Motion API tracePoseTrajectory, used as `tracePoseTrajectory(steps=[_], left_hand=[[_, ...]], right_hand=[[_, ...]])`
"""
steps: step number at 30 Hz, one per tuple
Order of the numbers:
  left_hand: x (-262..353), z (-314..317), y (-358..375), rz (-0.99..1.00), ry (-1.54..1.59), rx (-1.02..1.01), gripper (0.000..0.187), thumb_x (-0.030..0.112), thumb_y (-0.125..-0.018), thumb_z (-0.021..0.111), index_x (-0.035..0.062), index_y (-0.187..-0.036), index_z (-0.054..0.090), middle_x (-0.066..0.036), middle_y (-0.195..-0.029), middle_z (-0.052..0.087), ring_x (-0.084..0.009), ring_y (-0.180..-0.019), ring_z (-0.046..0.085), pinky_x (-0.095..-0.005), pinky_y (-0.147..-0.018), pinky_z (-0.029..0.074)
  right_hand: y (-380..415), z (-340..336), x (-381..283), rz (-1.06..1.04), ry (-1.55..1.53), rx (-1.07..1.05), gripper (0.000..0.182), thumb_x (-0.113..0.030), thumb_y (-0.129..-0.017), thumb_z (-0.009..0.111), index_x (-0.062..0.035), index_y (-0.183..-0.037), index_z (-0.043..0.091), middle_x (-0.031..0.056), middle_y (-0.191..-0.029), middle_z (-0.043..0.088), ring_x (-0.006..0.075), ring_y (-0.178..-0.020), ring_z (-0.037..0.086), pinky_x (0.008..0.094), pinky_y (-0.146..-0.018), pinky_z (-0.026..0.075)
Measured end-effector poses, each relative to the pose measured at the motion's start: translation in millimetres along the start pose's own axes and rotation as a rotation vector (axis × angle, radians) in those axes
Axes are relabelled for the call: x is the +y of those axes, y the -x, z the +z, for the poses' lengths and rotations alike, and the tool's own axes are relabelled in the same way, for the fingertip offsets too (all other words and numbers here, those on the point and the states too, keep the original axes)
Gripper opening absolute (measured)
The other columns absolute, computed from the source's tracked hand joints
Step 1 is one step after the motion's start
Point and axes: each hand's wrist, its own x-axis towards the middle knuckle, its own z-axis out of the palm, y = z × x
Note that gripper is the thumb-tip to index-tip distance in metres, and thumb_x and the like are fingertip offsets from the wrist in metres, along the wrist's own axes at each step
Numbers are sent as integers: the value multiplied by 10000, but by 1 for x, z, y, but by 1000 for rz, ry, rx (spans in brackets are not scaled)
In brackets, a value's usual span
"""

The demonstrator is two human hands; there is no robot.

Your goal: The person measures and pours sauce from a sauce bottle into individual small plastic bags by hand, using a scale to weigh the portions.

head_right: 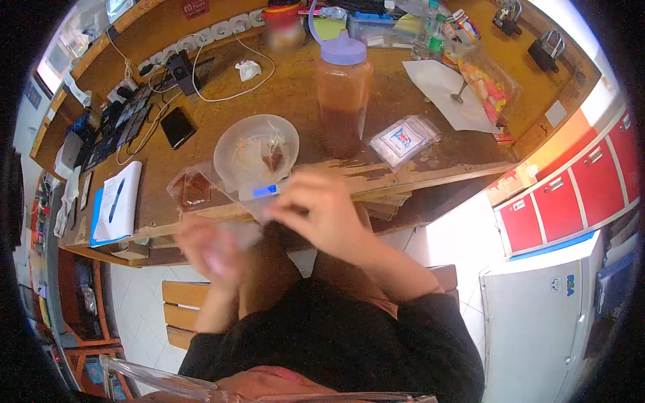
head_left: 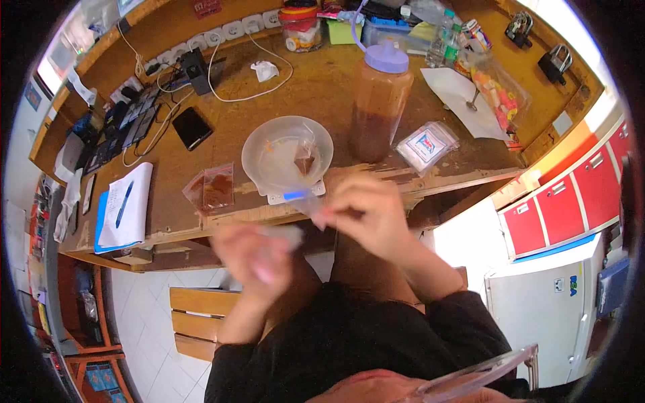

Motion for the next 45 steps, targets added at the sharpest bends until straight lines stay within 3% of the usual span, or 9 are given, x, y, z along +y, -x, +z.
tracePoseTrajectory(steps=[3,14,16,21,31,35,37,40,45], left_hand=[[22,10,8,-99,95,-446,272,158,-693,767,52,-901,628,-92,-897,610,-290,-781,543,-358,-681,434],[23,9,9,-57,-145,-547,149,78,-601,696,57,-699,586,-64,-698,547,-285,-666,516,-369,-618,443],[18,7,2,-146,-221,-543,149,93,-596,704,61,-676,582,-70,-693,553,-293,-672,528,-376,-597,447],[29,12,-7,-179,-85,-589,121,74,-621,685,59,-662,571,-74,-702,558,-293,-667,526,-378,-605,449],[17,25,-37,129,-77,-696,593,125,-638,777,53,-1178,542,-117,-1113,589,-309,-933,554,-404,-800,450],[2,20,-46,-179,354,-521,719,80,-656,793,42,-1292,460,-122,-1180,577,-258,-1033,554,-374,-881,433],[0,21,-54,-538,820,-431,724,130,-709,791,28,-1323,421,-132,-1160,581,-183,-1083,525,-337,-918,412],[-20,20,-67,-576,1044,-521,728,200,-719,792,30,-1323,423,-127,-1126,583,-180,-1068,531,-322,-909,417],[-28,8,-77,-684,1105,-658,756,213,-719,789,32,-1336,390,-98,-1070,587,-176,-1030,541,-312,-906,414]], right_hand=[[36,21,9,185,-150,-109,97,-77,-733,727,-27,-793,669,95,-731,597,225,-690,592,324,-617,459],[60,30,5,157,149,-12,109,-17,-762,651,1,-853,593,122,-784,548,281,-651,556,355,-578,456],[57,31,6,309,133,-12,126,-8,-739,648,-9,-849,587,121,-848,541,301,-741,554,384,-653,462],[50,27,6,-66,307,-37,283,-10,-679,677,-14,-955,615,183,-1271,479,371,-1095,502,442,-935,414],[14,-19,8,-72,286,-173,188,-48,-674,726,-16,-829,623,198,-1391,369,390,-1174,435,446,-972,391],[-39,-39,69,-128,467,736,555,-178,-637,817,-7,-1082,534,198,-1256,485,343,-1190,456,425,-988,381],[-60,-44,119,197,128,666,836,-299,-591,877,24,-1222,433,198,-1234,508,322,-1210,455,413,-999,386],[-69,-63,122,319,-11,364,878,-306,-578,899,35,-1236,428,134,-1288,495,222,-1178,490,360,-986,400],[-52,-50,70,-162,567,320,917,-291,-478,913,-46,-1237,462,150,-1164,545,333,-1084,524,424,-956,414]])
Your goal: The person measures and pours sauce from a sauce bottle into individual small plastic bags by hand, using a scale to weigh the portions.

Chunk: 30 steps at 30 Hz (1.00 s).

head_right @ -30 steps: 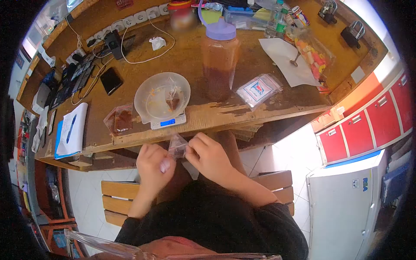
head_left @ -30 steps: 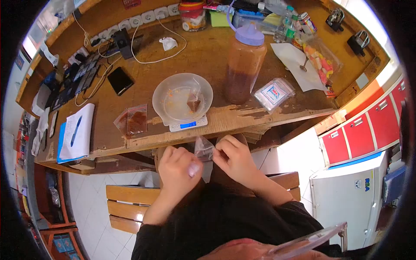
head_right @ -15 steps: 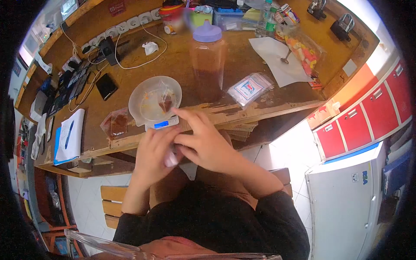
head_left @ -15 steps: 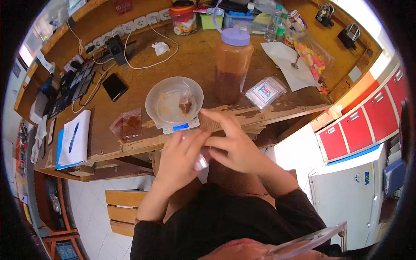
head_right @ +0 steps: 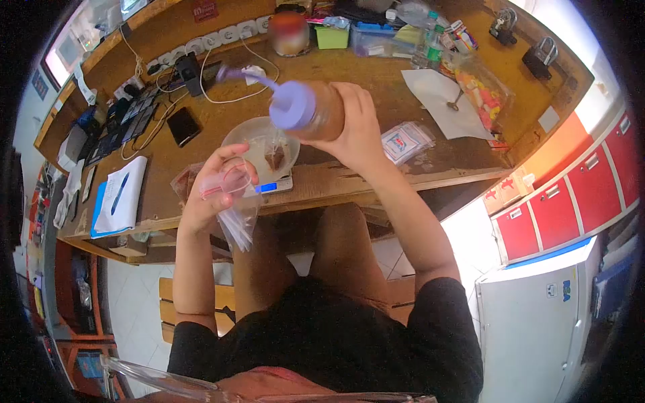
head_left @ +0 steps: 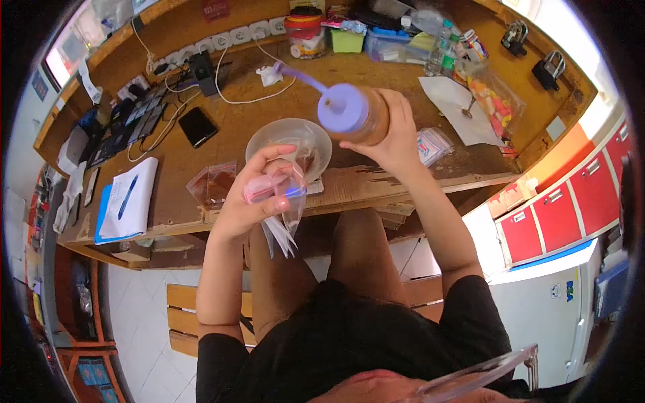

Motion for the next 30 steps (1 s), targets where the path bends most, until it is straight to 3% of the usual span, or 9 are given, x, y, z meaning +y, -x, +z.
tracePoseTrajectory(steps=[3,4,6,9,12,19,22,28,30], left_hand=[[0,-1,0,-41,-6,-62,765,201,-721,784,34,-1342,372,-90,-1057,587,-177,-1021,547,-317,-913,408],[0,-1,-1,-52,3,-68,764,198,-721,784,36,-1341,368,-88,-1051,587,-178,-1022,547,-320,-917,407],[-1,0,-4,-67,15,-80,764,196,-721,783,38,-1340,365,-86,-1045,587,-180,-1022,548,-322,-920,405],[2,2,-6,-122,-9,-81,766,196,-713,785,42,-1333,363,-86,-1058,584,-182,-1027,548,-333,-925,409],[2,6,-10,-185,109,-52,758,189,-710,782,46,-1326,364,-87,-1085,571,-186,-1028,550,-331,-923,414],[-9,1,-14,-174,219,2,838,299,-657,789,39,-1330,363,-110,-1151,542,-209,-1043,554,-342,-905,445],[-8,2,-14,-169,249,18,861,325,-651,786,27,-1336,359,-124,-1165,543,-221,-1051,557,-351,-901,453],[-4,4,-18,-134,247,60,863,322,-660,780,3,-1340,354,-146,-1191,541,-236,-1052,565,-353,-906,454],[0,6,-21,-115,242,78,864,324,-658,780,0,-1338,356,-150,-1197,540,-237,-1049,568,-349,-901,454]], right_hand=[[-3,-17,-10,-251,126,-1,751,-229,-551,821,-28,-1197,493,126,-1164,542,321,-1117,485,464,-959,389],[-6,-23,-13,-241,127,-3,751,-229,-551,821,-28,-1197,493,126,-1164,542,321,-1117,485,464,-959,389],[-14,-34,-17,-482,311,-27,551,-173,-642,707,-64,-1156,543,74,-1146,561,259,-1093,511,465,-962,389],[-25,-45,-18,-667,417,5,388,-157,-727,614,-104,-1109,570,34,-1111,583,213,-1065,536,459,-959,398],[-37,-57,-22,-806,488,-18,356,-128,-732,605,-75,-1084,594,53,-1121,610,234,-1071,551,473,-961,416],[-52,-63,-30,-853,478,-60,273,-111,-732,591,-50,-996,626,59,-1062,637,230,-1019,585,457,-922,457],[-56,-60,-28,-865,478,-37,251,-134,-733,595,-96,-980,572,17,-1008,612,187,-994,573,408,-940,430],[-54,-51,-21,-818,429,5,285,-123,-744,575,-92,-1027,576,26,-1045,596,191,-1008,560,405,-941,427],[-51,-49,-20,-731,447,-41,432,-158,-689,653,-83,-1101,550,52,-1105,572,215,-1043,543,413,-951,416]])
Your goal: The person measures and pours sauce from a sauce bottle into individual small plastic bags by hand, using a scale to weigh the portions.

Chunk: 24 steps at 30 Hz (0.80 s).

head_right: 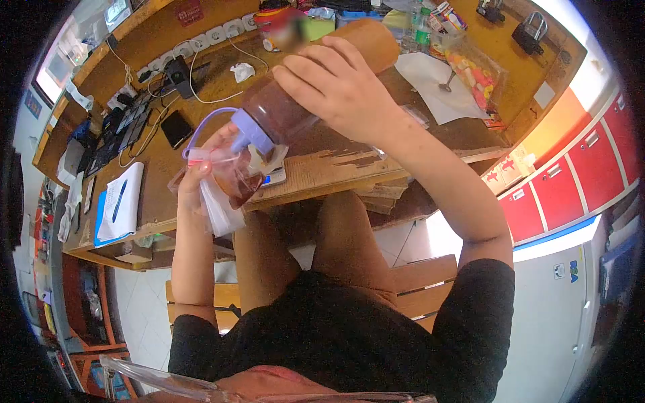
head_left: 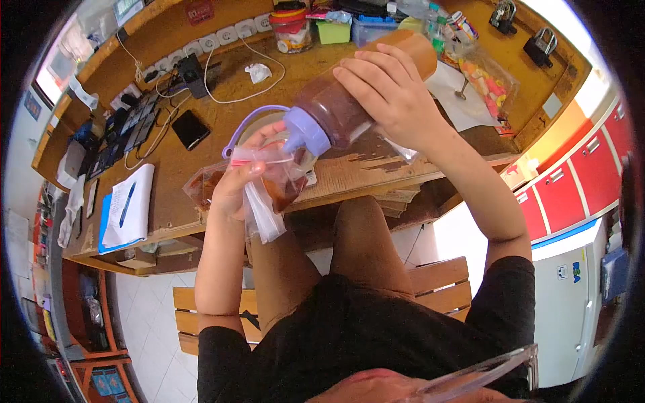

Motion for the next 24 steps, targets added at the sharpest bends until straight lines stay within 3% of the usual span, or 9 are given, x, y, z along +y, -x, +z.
tracePoseTrajectory(steps=[4,6,7,9,13,17,19,23,24], left_hand=[[14,-5,-10,107,-40,3,794,212,-685,767,9,-1338,364,-88,-1085,549,-173,-960,560,-281,-826,453],[23,-2,-15,223,-228,13,657,85,-712,749,30,-1286,435,-15,-977,510,-102,-887,516,-222,-771,430],[24,-6,-17,225,-227,13,657,85,-712,749,30,-1286,435,-15,-977,510,-102,-887,516,-222,-771,430],[24,-19,-18,261,-650,164,594,65,-707,761,43,-1228,477,-4,-983,510,-89,-882,511,-226,-771,428],[9,-46,-13,140,-840,267,516,39,-702,749,44,-1140,477,-22,-992,525,-81,-875,509,-241,-751,442],[5,-45,-2,147,-921,382,506,51,-701,732,25,-1134,470,-82,-1044,523,-132,-915,526,-276,-780,452],[1,-53,4,225,-1063,421,520,58,-695,727,18,-1144,467,-100,-1052,523,-180,-934,536,-304,-804,452],[9,-20,23,397,-1565,668,529,81,-692,708,2,-1162,477,-152,-1069,524,-320,-1005,539,-383,-882,436],[11,-12,27,395,-1565,669,529,81,-692,708,2,-1162,477,-152,-1069,524,-320,-1005,539,-383,-882,436]], right_hand=[[3,5,-7,213,-194,-164,646,-232,-602,771,-47,-1162,507,109,-1155,552,282,-1081,528,410,-970,402],[9,20,-11,528,-411,-154,849,-313,-511,870,3,-1188,465,184,-1170,540,346,-1100,519,410,-977,402],[13,26,-10,526,-410,-154,849,-313,-511,870,3,-1188,465,184,-1170,540,346,-1100,519,410,-977,402],[23,40,-4,965,-492,-154,849,-319,-533,895,6,-1196,476,175,-1164,563,326,-1107,540,388,-969,415],[56,65,3,1171,-696,9,921,-369,-556,888,16,-1250,421,177,-1174,556,296,-1111,546,384,-944,431],[58,69,-2,1108,-651,195,903,-424,-587,854,28,-1242,427,214,-1184,509,359,-1111,507,443,-987,372],[33,51,-21,734,115,251,853,-383,-639,836,-23,-1285,411,165,-1132,536,311,-1061,516,456,-967,341],[-9,45,-93,716,-363,-350,665,-306,-752,746,-32,-1274,439,99,-996,601,285,-968,545,426,-826,358],[-10,59,-102,717,-365,-351,665,-306,-752,746,-32,-1274,439,99,-996,601,285,-968,545,426,-826,358]])
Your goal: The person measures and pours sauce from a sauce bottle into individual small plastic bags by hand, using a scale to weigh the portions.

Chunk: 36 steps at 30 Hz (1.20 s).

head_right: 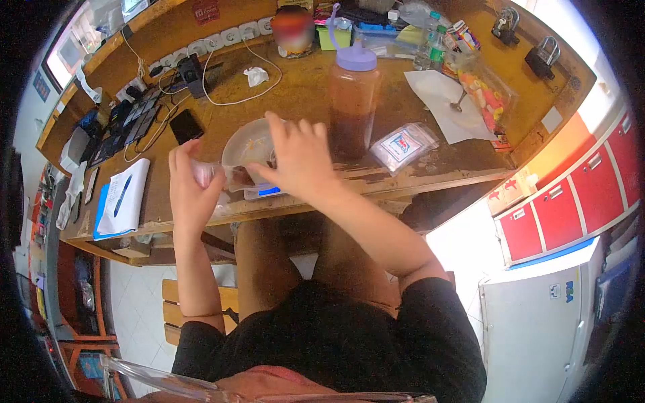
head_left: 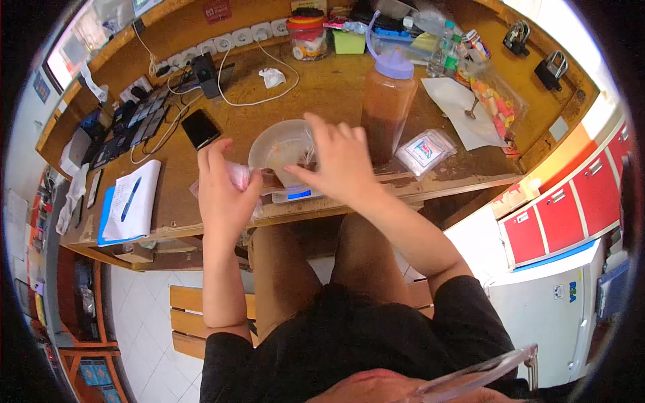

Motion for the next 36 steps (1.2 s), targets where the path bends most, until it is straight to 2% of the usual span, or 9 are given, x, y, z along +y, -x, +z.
tracePoseTrajectory(steps=[7,11,13,18,21,25,28,30,36], left_hand=[[17,7,19,119,108,-55,555,101,-719,719,11,-1218,494,-186,-1127,553,-352,-1070,524,-403,-926,414],[18,17,24,40,316,-87,495,62,-769,719,5,-1226,537,-129,-1112,612,-207,-1039,578,-321,-894,436],[18,18,33,-205,734,-235,458,82,-762,736,22,-1186,576,-98,-1013,658,-195,-925,607,-303,-828,463],[26,20,59,-276,1023,-321,102,14,-801,706,6,-902,703,-61,-925,676,-101,-858,594,-252,-779,460],[28,16,71,-403,935,-353,90,16,-799,708,19,-889,708,-52,-873,679,-101,-822,588,-246,-745,455],[22,22,85,-406,909,-306,71,28,-803,705,22,-874,713,-58,-816,675,-119,-789,589,-256,-715,450],[22,16,89,-337,809,-274,71,28,-793,700,19,-864,698,-80,-782,661,-171,-739,588,-286,-688,449],[26,9,89,-53,599,-162,54,17,-783,688,12,-832,666,-94,-747,644,-222,-709,583,-308,-672,448],[19,0,98,-1,705,-261,48,-19,-759,660,5,-779,623,-89,-721,628,-227,-657,553,-318,-635,431]], right_hand=[[3,6,-7,59,-748,64,467,-19,-790,629,-39,-1235,489,164,-913,661,311,-856,642,377,-753,482],[18,-30,-17,92,-987,-82,468,19,-794,623,-29,-1242,495,138,-926,680,230,-879,664,319,-790,483],[30,-32,-18,105,-1101,-80,459,18,-809,620,-27,-1247,490,116,-914,683,194,-878,658,307,-791,479],[65,-26,-23,168,-1394,-38,477,-37,-844,659,-24,-1277,459,92,-1051,648,135,-974,604,286,-851,467],[79,-17,-20,187,-1329,-118,477,-55,-824,696,-20,-1251,485,92,-1118,619,129,-1009,583,277,-863,466],[97,-11,-11,279,-1334,-264,225,-65,-856,665,18,-1064,641,81,-971,664,117,-900,606,264,-795,483],[101,-16,-17,406,-1452,-253,162,-59,-882,626,24,-1013,672,70,-886,672,98,-803,607,237,-716,485],[104,-22,-19,390,-1440,-279,157,-57,-891,609,23,-1010,673,71,-870,669,95,-774,606,227,-686,482],[115,-28,-19,263,-1313,-353,156,-60,-902,579,14,-1000,677,88,-816,655,126,-703,611,233,-638,480]])
